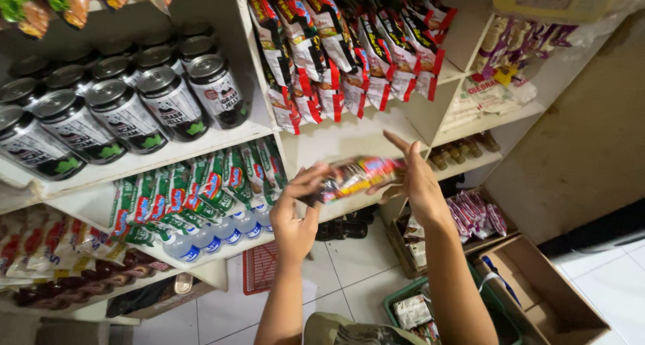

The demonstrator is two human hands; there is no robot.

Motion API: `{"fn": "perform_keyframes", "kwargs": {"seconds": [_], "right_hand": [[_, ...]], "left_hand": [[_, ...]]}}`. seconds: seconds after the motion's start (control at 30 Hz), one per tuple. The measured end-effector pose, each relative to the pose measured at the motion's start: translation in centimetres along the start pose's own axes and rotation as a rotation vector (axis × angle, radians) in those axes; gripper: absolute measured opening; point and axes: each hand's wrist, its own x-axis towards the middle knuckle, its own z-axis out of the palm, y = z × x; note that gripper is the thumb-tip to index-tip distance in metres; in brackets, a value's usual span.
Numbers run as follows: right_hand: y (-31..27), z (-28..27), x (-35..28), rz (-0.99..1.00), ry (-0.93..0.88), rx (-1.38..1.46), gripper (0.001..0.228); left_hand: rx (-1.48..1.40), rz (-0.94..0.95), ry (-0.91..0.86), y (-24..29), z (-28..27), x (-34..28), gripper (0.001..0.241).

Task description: The person organizes food items on shelves and then uses a blue tape dispenser to apply tape to noodle packets while sitting on the floor.

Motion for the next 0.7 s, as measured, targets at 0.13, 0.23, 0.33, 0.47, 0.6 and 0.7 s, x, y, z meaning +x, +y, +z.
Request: {"fn": "perform_keyframes", "kwargs": {"seconds": [0.13, 0.23, 0.33, 0.47, 0.6, 0.7], "right_hand": [[1.3, -1.4, -0.9, -0.188, -0.63, 0.982, 0.04], [1.2, -2.0, -1.6, -0.204, -0.111, 0.079, 0.058], [0.4, -2.2, -2.8, -0.249, 0.074, 0.153, 0.064], [0.1, -2.1, -4.2, -0.367, 0.142, 0.125, 0.064], [0.8, -2.3, -4.7, -0.414, 0.18, 0.077, 0.064], [1.5, -3.0, -4.8, -0.394, 0.185, 0.083, 0.06]], "left_hand": [[0.246, 0.28, -0.292, 0.3, -0.1, 0.8, 0.028], [0.347, 0.307, -0.3, 0.9, 0.3, 0.9, 0.034], [0.283, 0.192, -0.199, 1.0, 0.7, 0.6, 0.028], [-0.216, -0.372, -0.097, -0.5, 1.4, -0.3, 0.045], [-0.408, -0.492, -0.251, -1.6, 2.6, -1.2, 0.061], [-0.216, -0.455, -0.235, -1.0, 3.2, -1.4, 0.067]]}}
